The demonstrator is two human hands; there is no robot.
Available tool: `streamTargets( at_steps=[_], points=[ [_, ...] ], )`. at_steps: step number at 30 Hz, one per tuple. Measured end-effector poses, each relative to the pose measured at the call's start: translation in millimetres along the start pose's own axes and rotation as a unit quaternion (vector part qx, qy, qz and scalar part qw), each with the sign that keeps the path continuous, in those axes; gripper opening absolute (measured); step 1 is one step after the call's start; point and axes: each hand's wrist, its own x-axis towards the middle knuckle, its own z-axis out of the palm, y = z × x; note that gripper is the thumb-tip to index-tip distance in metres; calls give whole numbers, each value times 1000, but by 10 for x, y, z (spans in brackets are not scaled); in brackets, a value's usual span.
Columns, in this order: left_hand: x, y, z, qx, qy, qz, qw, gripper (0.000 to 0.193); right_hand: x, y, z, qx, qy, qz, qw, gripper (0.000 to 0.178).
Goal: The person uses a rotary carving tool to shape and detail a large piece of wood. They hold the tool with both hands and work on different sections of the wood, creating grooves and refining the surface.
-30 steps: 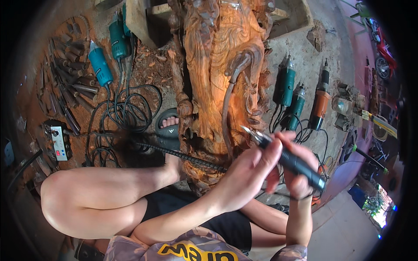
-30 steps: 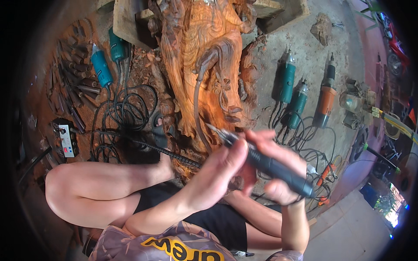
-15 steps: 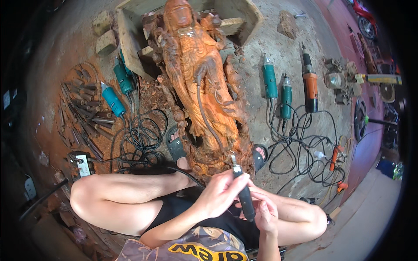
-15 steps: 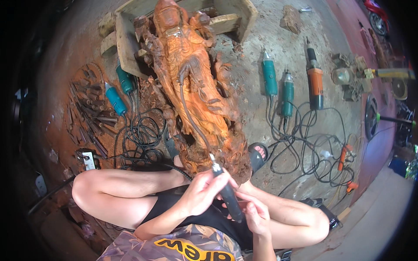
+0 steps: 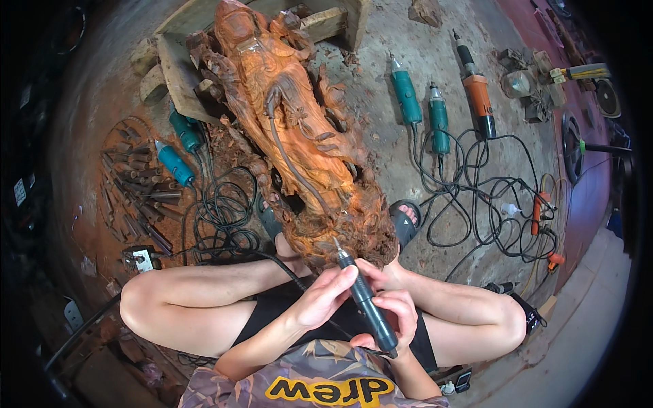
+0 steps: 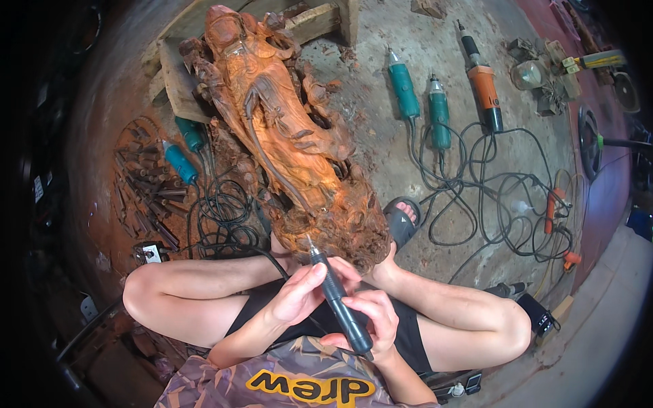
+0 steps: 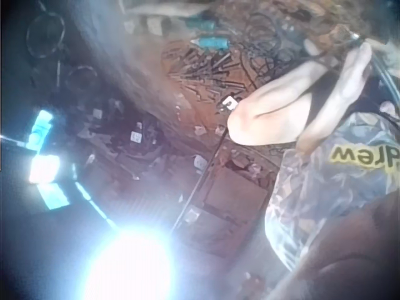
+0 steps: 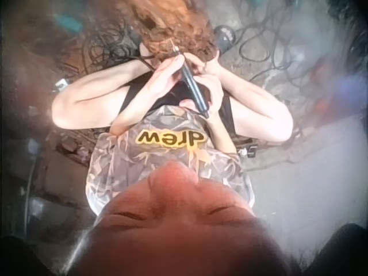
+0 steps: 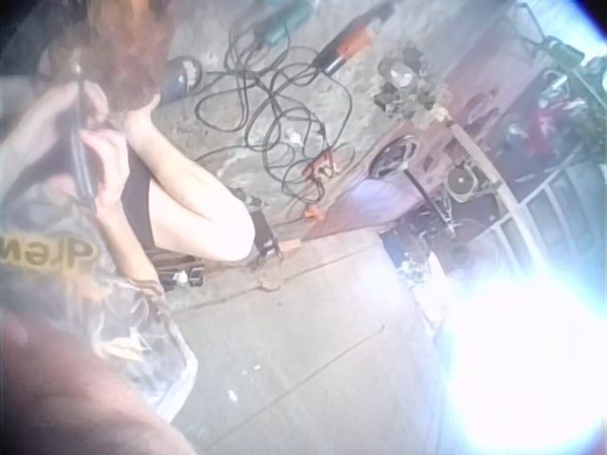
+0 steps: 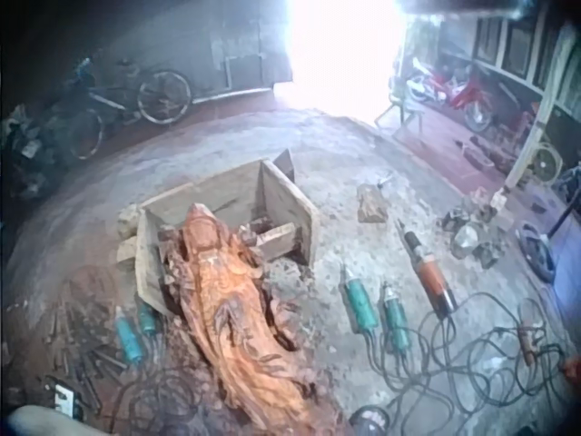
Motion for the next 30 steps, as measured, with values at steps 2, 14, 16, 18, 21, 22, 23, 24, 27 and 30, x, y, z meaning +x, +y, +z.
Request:
streamTargets(
  at_steps=[2, 14, 16, 18, 21, 22, 23, 24, 27, 30],
  points=[
    [104, 73, 171, 56, 4, 33, 998, 55, 23, 14, 48, -30, 49, -16, 998, 71],
    [429, 432, 13, 13, 36, 5, 999, 58, 832, 53, 199, -1, -24, 22, 999, 53],
    [466, 456, -28, 47, 64, -10, 997, 66, 877, 84, 232, 7, -37, 56, 998, 52],
    [487, 477, -88, 45, 72, -12, 996, 60, 937, 136, 234, 22, -40, 72, 996, 51],
    [523, 542, -110, 48, 77, -34, 995, 61, 1052, 151, 239, 53, -36, 108, 992, 48],
    [536, 540, -121, 47, 78, -42, 995, 62, 1071, 162, 231, 62, -32, 121, 990, 48],
    [548, 535, -134, 49, 82, -53, 994, 61, 1081, 175, 226, 57, -35, 125, 990, 48],
    [555, 533, -150, 50, 79, -63, 994, 61, 1087, 187, 216, 50, -36, 127, 990, 47],
    [561, 529, -187, 57, 78, -86, 992, 60, 1113, 213, 195, 67, -36, 143, 987, 47],
    [567, 552, -165, 68, 91, -90, 989, 58, 1191, 203, 158, 87, -33, 163, 982, 39]
  ],
)
